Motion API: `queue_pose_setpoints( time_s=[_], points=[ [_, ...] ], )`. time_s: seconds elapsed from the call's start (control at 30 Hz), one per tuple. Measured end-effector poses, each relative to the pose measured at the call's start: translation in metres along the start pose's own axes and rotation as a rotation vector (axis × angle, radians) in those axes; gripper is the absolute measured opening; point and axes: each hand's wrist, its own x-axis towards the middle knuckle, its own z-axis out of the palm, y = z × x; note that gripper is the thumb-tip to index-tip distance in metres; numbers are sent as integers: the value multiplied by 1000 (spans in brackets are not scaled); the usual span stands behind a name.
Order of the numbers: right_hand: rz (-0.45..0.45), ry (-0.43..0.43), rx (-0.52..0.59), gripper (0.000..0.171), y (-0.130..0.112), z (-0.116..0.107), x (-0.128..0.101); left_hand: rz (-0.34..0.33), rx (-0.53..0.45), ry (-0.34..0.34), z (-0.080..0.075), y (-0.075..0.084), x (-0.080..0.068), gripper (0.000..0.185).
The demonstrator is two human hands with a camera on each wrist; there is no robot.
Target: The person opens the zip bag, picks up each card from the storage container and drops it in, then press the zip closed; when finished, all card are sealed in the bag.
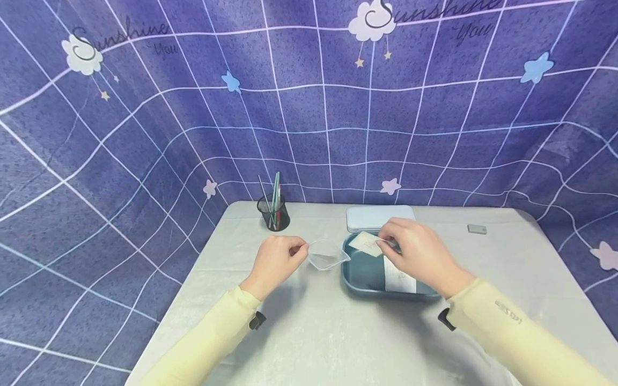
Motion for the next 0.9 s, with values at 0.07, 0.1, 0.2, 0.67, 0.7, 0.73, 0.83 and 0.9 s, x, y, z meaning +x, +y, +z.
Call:
queue_pose_setpoints(
  time_s=[0.07, 0.1, 0.2, 0.67, 0.7, 0.73, 0.83, 0.9],
  points=[
    [-32, 50, 7, 11, -7, -3, 3, 7, -7, 3, -1, 1, 1, 14],
    [-52, 70, 12, 10, -11, -4, 5, 10, -9, 4, -1, 1, 1, 14],
    [-123, 118, 38, 6, -20, -7, 10, 15, -15, 6, -1, 2, 2, 13],
    [-223, 177, 112, 1, -45, 7, 19, -4, -14, -15, -1, 2, 2, 15],
    [-206, 162, 111, 2, -46, 9, 18, -4, -15, -15, -1, 2, 2, 15],
    [-189, 148, 105, 3, -47, 11, 18, -5, -15, -16, -1, 3, 2, 15],
    [-159, 120, 98, 5, -48, 20, 17, -6, -14, -18, -2, 3, 2, 15],
    [-155, 114, 99, 6, -48, 26, 17, -3, -14, -17, -1, 3, 1, 15]
  ],
)
